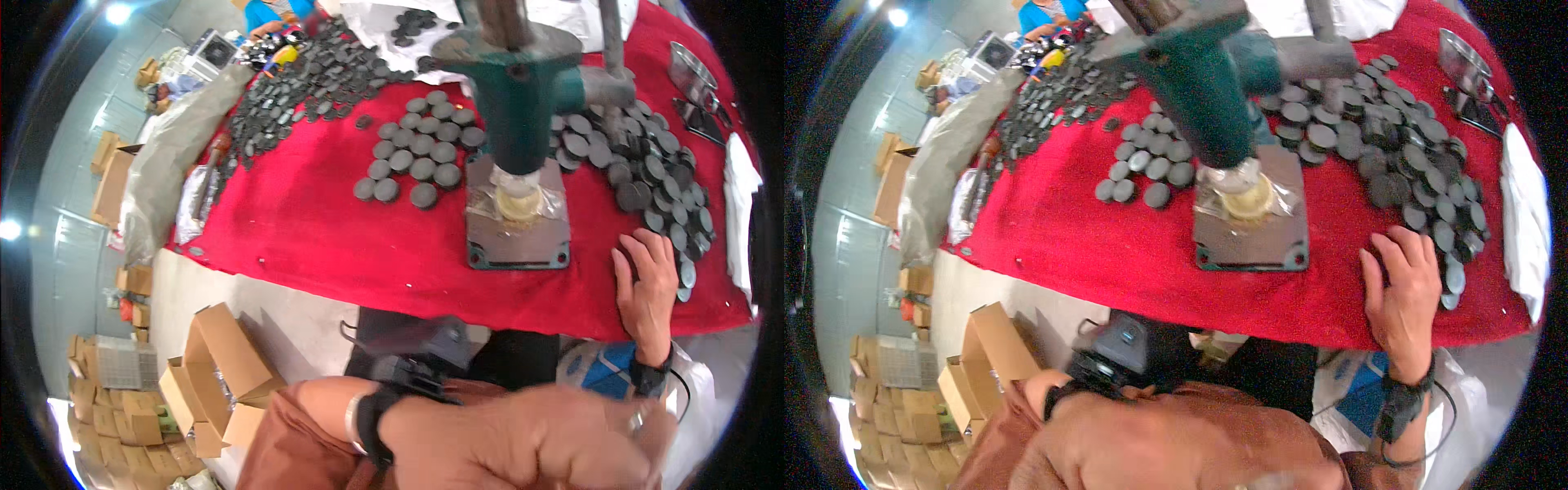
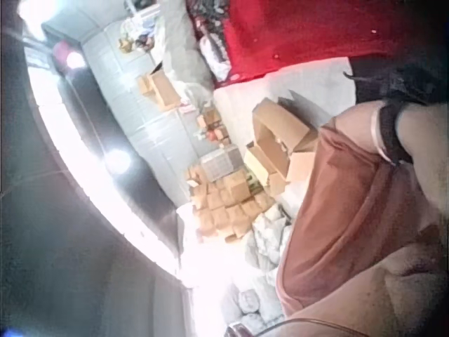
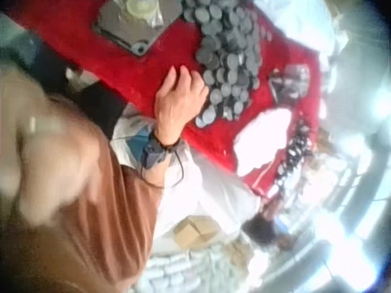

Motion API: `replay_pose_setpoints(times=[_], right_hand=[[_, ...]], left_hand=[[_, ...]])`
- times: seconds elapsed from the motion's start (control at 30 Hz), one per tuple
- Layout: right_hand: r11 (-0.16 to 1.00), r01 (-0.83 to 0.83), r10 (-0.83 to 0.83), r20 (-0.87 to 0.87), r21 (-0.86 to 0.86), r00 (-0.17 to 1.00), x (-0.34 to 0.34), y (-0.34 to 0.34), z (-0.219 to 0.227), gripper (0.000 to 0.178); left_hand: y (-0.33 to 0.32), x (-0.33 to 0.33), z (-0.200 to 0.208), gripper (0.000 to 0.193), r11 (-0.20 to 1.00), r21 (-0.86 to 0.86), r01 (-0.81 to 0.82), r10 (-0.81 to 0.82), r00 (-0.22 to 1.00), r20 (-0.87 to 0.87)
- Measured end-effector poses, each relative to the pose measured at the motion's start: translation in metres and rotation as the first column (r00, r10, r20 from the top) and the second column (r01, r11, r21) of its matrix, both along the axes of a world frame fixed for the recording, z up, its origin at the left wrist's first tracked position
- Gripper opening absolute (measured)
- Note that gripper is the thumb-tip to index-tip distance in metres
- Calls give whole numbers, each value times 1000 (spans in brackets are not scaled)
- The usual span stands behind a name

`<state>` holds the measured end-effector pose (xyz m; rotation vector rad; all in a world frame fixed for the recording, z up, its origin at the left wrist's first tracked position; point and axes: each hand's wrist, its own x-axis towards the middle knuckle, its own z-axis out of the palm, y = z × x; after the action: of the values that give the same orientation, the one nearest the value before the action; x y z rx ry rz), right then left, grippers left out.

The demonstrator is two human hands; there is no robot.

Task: Assembling black plastic caps with metal rings using a manual press and hammer.

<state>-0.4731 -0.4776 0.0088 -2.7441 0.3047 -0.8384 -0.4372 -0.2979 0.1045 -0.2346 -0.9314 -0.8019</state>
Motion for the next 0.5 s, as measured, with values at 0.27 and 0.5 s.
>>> replay_pose_setpoints(times=[0.27,0.5], right_hand=[[956,-185,78,411,228,908,-19,41,34,21],[394,158,-600,-124,-905,790,-49,150,171,10]], left_hand=[[77,43,27,32,945,274,-178,144,980,140],[130,53,52,30,928,228,-295,213,921,326]])
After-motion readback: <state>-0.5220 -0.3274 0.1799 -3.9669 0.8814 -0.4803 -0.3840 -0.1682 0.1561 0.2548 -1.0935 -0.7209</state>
